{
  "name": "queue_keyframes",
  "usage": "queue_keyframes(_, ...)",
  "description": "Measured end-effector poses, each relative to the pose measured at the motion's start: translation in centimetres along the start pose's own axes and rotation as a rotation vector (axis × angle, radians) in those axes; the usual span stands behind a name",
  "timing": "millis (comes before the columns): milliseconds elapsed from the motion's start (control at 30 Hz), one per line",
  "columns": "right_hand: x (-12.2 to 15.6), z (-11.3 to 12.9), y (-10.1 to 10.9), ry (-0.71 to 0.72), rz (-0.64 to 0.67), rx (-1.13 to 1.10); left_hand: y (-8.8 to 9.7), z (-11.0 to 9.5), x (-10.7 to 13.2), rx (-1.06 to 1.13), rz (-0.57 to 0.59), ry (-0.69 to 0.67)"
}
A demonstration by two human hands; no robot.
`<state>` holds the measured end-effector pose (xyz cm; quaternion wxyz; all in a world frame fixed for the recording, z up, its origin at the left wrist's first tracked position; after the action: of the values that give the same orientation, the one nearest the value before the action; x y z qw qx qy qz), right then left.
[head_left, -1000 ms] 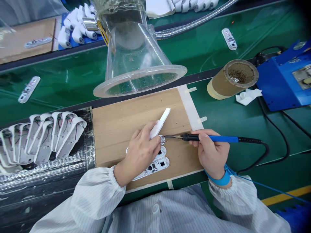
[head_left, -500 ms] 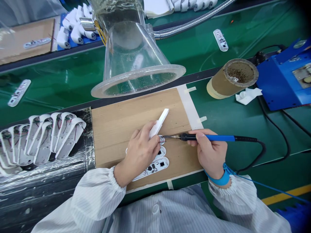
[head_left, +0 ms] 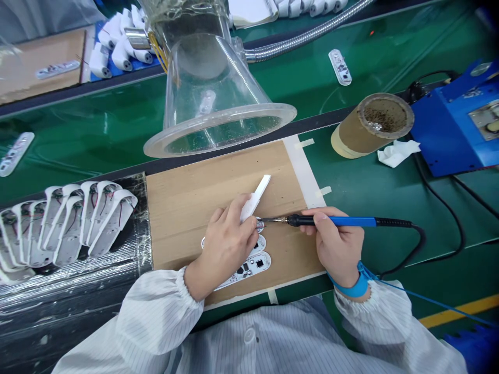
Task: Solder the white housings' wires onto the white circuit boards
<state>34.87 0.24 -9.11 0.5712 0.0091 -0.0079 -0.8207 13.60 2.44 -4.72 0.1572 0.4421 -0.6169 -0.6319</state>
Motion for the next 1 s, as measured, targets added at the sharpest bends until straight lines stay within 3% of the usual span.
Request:
queue_keyframes(733, -0.1, -0.1, 1.1, 0.079, -0.135, -0.101, 0.1, 0.4, -0.4, -0.020, 0.065, -0.011)
queue_keyframes(1000, 0.1, 0.6, 1.6, 0.126, -0.219, -0.199, 0.1, 1.5, 0.7, 0.122, 0.144, 0.046)
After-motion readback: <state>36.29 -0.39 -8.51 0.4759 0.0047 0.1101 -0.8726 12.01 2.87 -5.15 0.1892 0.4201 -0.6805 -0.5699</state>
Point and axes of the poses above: each hand's wrist, its own x-axis away from the middle knuckle, its own y-axis out of the back of the hand, z = x × y, the point moved 7 cm from there along -x, towards the middle knuckle, and after that the axes turned 2 degrees about x, right-handed, at the moved point
